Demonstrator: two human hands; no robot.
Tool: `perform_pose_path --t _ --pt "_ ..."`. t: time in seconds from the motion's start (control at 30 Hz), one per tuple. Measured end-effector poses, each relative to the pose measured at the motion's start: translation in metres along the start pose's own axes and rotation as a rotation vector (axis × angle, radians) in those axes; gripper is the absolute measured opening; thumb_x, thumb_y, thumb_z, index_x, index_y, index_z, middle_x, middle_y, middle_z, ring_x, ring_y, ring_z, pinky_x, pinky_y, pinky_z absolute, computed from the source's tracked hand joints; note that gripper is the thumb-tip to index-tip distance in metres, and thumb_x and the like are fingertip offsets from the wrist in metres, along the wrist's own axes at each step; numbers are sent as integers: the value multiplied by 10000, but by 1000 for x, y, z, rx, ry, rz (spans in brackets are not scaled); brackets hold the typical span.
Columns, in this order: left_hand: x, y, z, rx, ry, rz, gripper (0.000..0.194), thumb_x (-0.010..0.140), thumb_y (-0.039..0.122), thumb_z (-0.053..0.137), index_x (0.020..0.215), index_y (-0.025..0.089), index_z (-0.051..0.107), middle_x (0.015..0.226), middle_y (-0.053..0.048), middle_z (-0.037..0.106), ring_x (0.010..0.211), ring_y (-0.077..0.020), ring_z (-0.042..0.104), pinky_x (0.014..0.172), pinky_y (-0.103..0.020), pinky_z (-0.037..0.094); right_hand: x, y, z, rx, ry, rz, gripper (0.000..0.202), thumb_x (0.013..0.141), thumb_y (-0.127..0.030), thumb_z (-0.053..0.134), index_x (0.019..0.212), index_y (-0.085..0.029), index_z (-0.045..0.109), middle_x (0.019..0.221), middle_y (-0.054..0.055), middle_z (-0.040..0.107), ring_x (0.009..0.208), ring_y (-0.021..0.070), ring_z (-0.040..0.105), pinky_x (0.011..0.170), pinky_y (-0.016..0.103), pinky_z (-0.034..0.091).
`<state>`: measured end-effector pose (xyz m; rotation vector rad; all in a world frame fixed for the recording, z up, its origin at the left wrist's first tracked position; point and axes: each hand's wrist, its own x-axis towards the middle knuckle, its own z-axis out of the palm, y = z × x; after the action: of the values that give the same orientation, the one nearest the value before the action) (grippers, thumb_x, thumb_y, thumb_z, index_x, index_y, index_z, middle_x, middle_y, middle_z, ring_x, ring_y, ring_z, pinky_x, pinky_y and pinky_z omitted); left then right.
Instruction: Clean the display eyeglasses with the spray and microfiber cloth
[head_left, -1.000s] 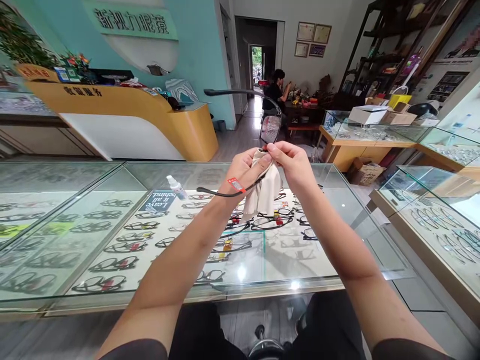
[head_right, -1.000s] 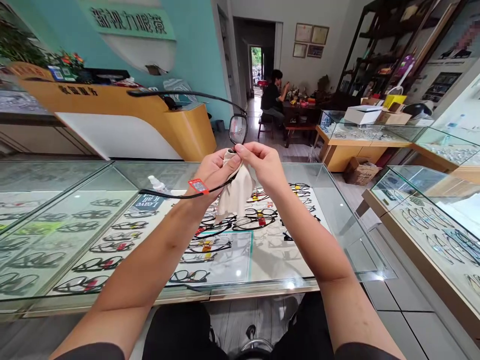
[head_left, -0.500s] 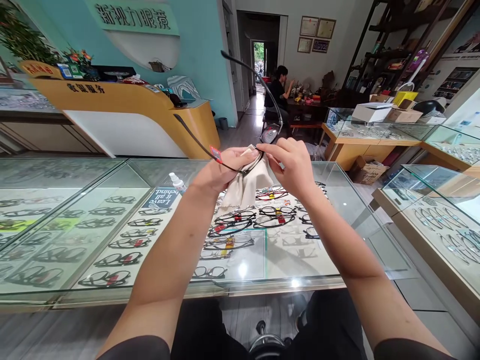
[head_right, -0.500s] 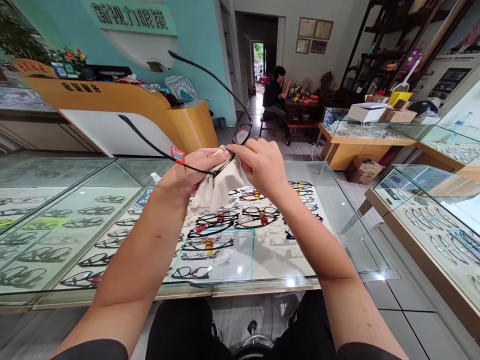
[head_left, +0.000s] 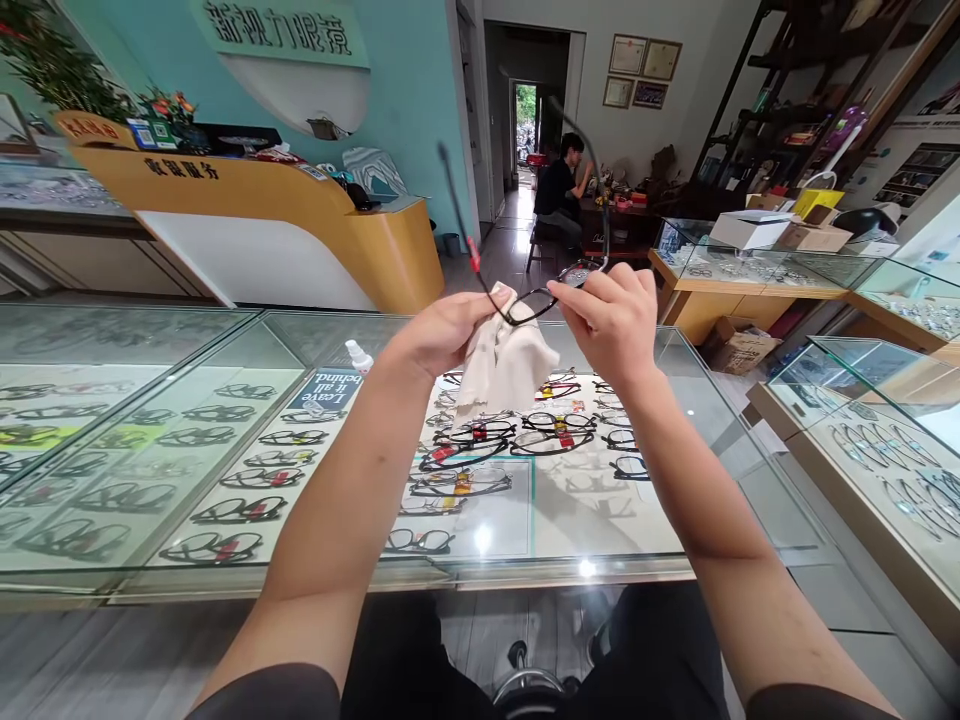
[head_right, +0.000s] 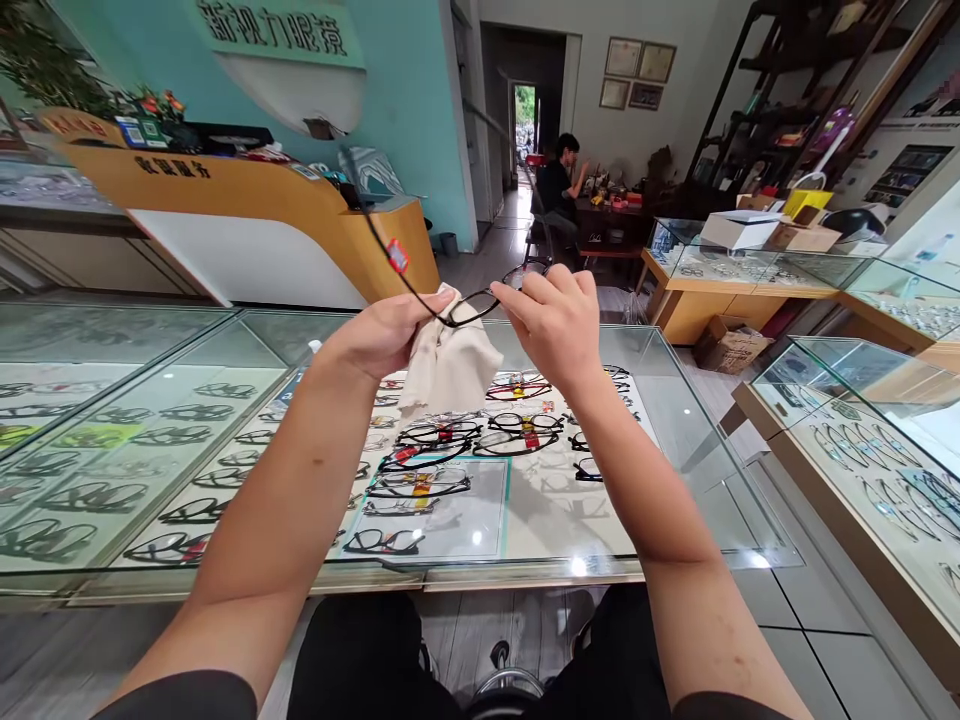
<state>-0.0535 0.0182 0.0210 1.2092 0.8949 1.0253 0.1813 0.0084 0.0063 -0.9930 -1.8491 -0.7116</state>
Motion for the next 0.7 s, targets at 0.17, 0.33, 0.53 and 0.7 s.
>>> perform_pose_path --t 0.17,0.33,0.53,0.7 --pt "8 -3 -4 -61 83 36 494 756 560 975 907 141 762 837 -70 762 730 -192 697 669 -304 554 6 3 -21 330 121 227 208 1041 -428 735 1040 -272 874 726 9 567 795 207 505 803 397 379" --pt "9 -9 -1 4 -3 74 567 761 653 947 922 136 780 885 -129 797 841 -258 751 733 -341 599 12 -1 -39 859 37 576 305 901 -526 877 825 -236 822 690 -19 511 683 148 443 683 346 369" --pt "-3 -12 21 109 -160 215 644 818 779 843 952 152 797 851 -105 786 849 -251 755 776 -344 601 14 -3 -31 1164 -106 774 324 772 -513 946 730 -236 783 708 -17 576 693 135 435 668 320 375" --pt "-15 -11 33 256 -252 328 625 935 784 716 894 162 765 832 -71 730 757 -171 644 703 -282 516 13 -8 -24 1270 -157 843 292 782 -470 925 730 -232 764 727 -25 584 699 125 434 669 305 375"
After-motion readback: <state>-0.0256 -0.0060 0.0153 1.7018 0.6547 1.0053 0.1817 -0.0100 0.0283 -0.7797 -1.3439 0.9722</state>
